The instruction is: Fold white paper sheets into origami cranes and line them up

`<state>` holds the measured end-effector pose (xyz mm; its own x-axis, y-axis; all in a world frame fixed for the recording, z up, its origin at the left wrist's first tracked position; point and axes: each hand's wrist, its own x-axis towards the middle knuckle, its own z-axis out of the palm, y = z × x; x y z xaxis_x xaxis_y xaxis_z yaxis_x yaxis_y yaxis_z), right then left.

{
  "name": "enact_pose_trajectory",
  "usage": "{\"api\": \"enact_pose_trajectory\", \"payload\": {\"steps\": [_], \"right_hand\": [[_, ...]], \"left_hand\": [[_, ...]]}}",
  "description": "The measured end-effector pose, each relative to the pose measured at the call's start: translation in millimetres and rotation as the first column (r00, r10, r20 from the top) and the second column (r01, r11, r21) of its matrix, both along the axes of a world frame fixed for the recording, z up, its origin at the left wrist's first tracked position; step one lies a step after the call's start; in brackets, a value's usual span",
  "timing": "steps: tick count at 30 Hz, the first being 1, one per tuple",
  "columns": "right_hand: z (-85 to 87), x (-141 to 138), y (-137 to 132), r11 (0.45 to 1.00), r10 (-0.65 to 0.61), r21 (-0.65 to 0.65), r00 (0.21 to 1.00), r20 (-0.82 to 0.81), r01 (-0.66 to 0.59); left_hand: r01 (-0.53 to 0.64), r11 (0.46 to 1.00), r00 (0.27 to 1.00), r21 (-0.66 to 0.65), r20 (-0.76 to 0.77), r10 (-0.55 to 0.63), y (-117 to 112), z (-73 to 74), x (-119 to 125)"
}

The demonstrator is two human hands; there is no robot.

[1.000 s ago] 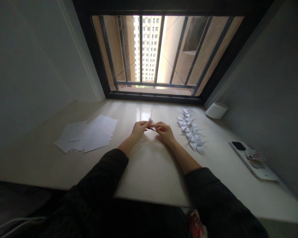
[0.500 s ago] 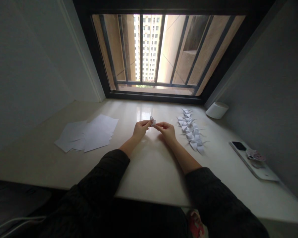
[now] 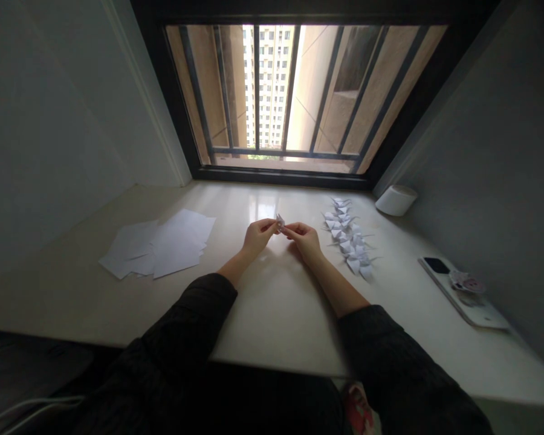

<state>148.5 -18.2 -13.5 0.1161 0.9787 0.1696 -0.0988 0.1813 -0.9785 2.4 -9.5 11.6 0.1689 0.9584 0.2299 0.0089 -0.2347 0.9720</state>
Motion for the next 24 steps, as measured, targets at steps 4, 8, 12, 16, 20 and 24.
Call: {"api": "enact_pose_trajectory", "payload": {"steps": [4,8,12,16,20,24], "right_hand": [[-0.8,-1.6,-0.4,0.999,0.021,0.037,1.0,-0.01,-0.021],[-2.8,-2.2,-0.3,0.997,0.023,0.078,1.0,0.016,-0.024],[-5.6,-1.5,1.8,0.993,-0.002,0.116,0.996,0.093,-0.009],[-5.4,-0.8,2.4,0.989,-0.053,0.148,0.985,0.167,0.028],[0.0,-0.3,-4.0,0.972,-0.145,0.218,0.951,0.275,0.085],[4.4,0.9,-10.9,0.917,-0.279,0.387,0.844,0.457,0.094]], "left_hand": [[-0.032,0.999,0.999,-0.022,-0.014,0.031,-2.8,4.3,-0.3],[-0.046,0.999,0.998,-0.023,-0.033,0.045,-1.9,3.8,-1.2],[-0.053,0.998,0.998,-0.036,-0.029,0.052,0.8,0.1,-2.3],[-0.038,0.999,0.999,-0.037,-0.016,0.037,4.0,-2.9,-3.3],[-0.033,0.996,0.997,-0.08,0.071,0.039,4.8,-3.9,-2.8],[-0.028,0.992,0.989,-0.12,0.142,0.045,5.4,-6.0,-1.6]]}}
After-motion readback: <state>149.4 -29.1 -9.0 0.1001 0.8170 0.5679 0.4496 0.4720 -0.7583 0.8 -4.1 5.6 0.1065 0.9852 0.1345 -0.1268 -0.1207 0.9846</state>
